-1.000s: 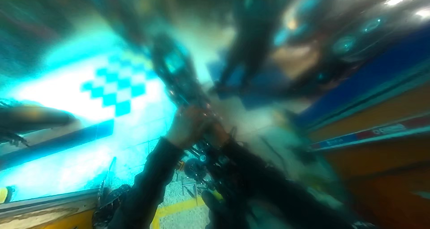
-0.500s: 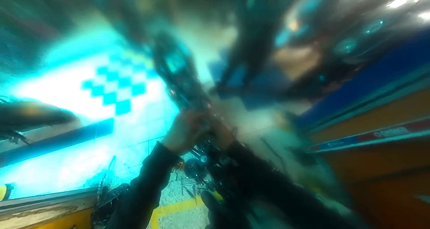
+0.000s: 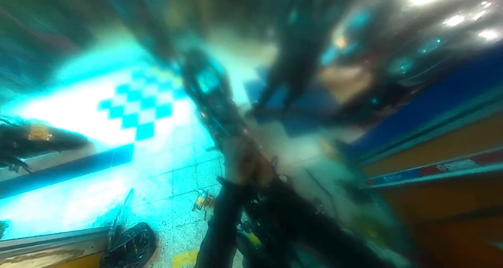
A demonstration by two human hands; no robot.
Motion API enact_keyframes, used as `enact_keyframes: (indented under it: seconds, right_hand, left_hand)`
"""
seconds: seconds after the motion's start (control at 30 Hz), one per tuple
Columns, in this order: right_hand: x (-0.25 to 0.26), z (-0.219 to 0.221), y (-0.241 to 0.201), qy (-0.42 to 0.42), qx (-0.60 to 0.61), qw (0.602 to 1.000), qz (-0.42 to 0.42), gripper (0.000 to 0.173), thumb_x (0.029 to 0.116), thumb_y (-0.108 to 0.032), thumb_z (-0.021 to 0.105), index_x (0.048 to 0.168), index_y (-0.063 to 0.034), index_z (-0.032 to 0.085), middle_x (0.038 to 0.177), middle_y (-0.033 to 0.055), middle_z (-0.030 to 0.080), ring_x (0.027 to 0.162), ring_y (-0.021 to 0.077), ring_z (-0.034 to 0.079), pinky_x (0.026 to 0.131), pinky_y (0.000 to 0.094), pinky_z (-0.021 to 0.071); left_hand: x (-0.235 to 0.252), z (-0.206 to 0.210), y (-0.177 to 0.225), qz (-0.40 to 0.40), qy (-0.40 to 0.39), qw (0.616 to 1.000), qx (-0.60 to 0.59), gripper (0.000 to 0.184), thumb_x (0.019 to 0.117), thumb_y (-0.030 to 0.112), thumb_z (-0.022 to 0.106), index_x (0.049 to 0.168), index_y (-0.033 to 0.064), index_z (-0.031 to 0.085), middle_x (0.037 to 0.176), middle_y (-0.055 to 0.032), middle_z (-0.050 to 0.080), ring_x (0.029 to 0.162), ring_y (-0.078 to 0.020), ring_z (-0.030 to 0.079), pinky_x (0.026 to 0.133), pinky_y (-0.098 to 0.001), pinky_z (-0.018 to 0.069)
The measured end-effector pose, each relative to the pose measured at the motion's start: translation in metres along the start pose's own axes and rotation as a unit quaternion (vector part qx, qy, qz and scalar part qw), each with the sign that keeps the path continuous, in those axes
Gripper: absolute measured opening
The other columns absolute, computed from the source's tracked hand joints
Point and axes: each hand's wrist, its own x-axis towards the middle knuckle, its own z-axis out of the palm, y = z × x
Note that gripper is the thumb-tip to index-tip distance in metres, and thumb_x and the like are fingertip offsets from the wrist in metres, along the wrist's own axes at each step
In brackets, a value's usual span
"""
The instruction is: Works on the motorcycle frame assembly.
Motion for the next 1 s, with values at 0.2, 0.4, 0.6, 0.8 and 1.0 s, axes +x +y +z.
enact_keyframes:
  seconds: [0.2,0.4,0.6,0.8,1.0]
  right_hand:
    - [0.016,-0.023,-0.002,-0.193,-0.144,0.964,-0.109,0.033,0.1037,-0.019,0.061,0.130,-0.0001,0.066,0.122,0.0184,0.069,0.113,0.0274,0.066,0.104,0.0442,0.0497]
    - [0.049,0.008,0.075,-0.062,-0.159,0.965,-0.199,0.028,0.1000,-0.020,0.064,0.124,-0.0075,0.070,0.120,0.0131,0.070,0.110,0.0245,0.067,0.100,0.0450,0.0534]
    - [0.029,0.005,0.046,-0.055,-0.147,0.973,-0.172,0.017,0.1003,-0.019,0.065,0.111,-0.0105,0.076,0.103,0.0089,0.076,0.097,0.0248,0.072,0.092,0.0533,0.0560]
    - [0.039,0.004,0.060,-0.073,-0.139,0.970,-0.185,0.023,0.0997,-0.028,0.067,0.115,-0.0121,0.074,0.107,0.0079,0.074,0.100,0.0235,0.071,0.094,0.0531,0.0557]
    - [0.029,0.008,0.053,-0.057,-0.080,0.976,-0.192,0.022,0.0993,-0.018,0.066,0.116,-0.0050,0.073,0.103,0.0139,0.075,0.096,0.0271,0.073,0.093,0.0511,0.0560]
  left_hand:
    - [0.001,0.002,-0.055,-0.201,0.092,0.794,-0.567,0.058,0.0832,0.010,0.076,0.137,0.0088,0.055,0.134,-0.0132,0.064,0.107,-0.0277,0.070,0.086,-0.0443,0.0615]
    - [0.010,-0.024,-0.033,-0.138,0.011,0.965,-0.224,0.029,0.1034,0.012,0.052,0.126,0.0052,0.068,0.150,-0.0107,0.053,0.134,-0.0227,0.054,0.110,-0.0446,0.0471]
    - [-0.008,-0.045,0.005,-0.142,-0.078,0.983,0.086,0.043,0.1026,0.021,0.059,0.143,0.0072,0.057,0.142,-0.0201,0.059,0.117,-0.0349,0.067,0.097,-0.0556,0.0552]
    - [0.008,-0.077,-0.049,-0.138,-0.247,0.940,-0.190,0.057,0.0970,0.019,0.070,0.151,0.0250,0.053,0.140,-0.0008,0.064,0.121,-0.0147,0.065,0.105,-0.0426,0.0531]
    - [0.034,-0.072,0.042,-0.221,-0.251,0.912,0.238,0.055,0.1023,0.035,0.059,0.151,0.0113,0.050,0.118,-0.0200,0.071,0.105,-0.0407,0.070,0.085,-0.0622,0.0541]
